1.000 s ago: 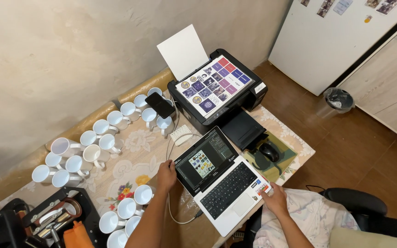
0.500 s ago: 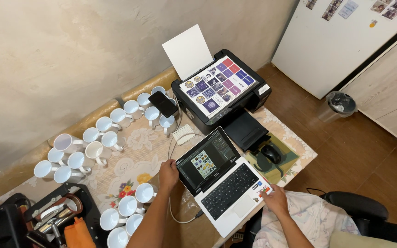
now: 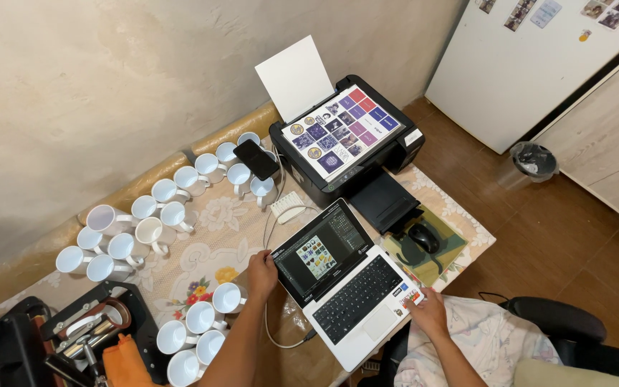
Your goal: The person operates a laptop to prepare a design, then wraps a printed transfer sheet around a white mug and secures it in a mug press. They repeat the wrapping and pressing process for additional mugs.
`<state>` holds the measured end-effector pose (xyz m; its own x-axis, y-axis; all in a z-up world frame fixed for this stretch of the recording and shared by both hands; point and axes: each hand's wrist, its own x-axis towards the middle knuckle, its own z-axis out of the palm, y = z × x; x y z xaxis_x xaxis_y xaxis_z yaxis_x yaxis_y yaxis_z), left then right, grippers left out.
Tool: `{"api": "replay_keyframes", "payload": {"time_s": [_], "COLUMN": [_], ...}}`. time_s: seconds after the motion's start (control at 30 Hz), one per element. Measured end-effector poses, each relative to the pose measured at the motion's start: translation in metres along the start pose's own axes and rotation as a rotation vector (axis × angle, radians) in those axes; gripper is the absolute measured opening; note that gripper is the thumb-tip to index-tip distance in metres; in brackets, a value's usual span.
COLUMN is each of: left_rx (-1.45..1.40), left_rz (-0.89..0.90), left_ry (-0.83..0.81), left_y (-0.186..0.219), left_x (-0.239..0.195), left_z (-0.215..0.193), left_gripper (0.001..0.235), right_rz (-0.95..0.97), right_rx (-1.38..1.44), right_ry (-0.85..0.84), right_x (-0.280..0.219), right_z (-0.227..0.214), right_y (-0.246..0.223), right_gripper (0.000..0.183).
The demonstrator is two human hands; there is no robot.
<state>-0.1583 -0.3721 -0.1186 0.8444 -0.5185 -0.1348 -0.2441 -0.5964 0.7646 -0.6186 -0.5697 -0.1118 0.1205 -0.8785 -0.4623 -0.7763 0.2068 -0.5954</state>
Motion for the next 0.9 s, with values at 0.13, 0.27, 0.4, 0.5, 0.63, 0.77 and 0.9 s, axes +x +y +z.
{"api": "replay_keyframes", "payload": {"time_s": [0.13,0.27,0.4,0.5,0.63,0.77,0.9], "left_rx": [0.001,-0.005,-0.046,-0.15,-0.231,-0.151,-0.01], "left_rz": [-0.01,0.025,-0.037,-0.019,-0.095,-0.102,0.154], "left_ry": [-0.025,0.005,-0.018,-0.006,0.061,0.122,0.199], "left_y": [-0.001,-0.007,0.014,0.021,-0.013,-0.062,-0.109], "left_x": [-0.005,-0.01,-0.043,-0.079,-0.134,-0.202,-0.28], "left_z": [-0.004,-0.003,-0.03,-0.054,-0.075,-0.088,-0.082], "left_gripper": [0.04,0.044,0.057,0.053,0.049,0.038,0.029], "right_rz": [0.014,-0.019,-0.061,-0.067,-0.313,-0.282,-0.676], "right_rx": [-0.014,0.003,0.048,0.05,0.057,-0.035,-0.018], "right_ry": [-0.019,0.004,0.054,0.144,0.205,-0.053,-0.27], "right_x": [-0.009,-0.006,-0.036,-0.068,-0.1,-0.135,-0.155], "right_z": [0.0,0.007,0.005,0.009,0.032,0.055,0.091], "right_y": [-0.004,0.006,-0.008,-0.013,-0.005,-0.017,-0.018], "right_gripper": [0.08,0.086,0.087,0.086,0.072,0.058,0.029]}}
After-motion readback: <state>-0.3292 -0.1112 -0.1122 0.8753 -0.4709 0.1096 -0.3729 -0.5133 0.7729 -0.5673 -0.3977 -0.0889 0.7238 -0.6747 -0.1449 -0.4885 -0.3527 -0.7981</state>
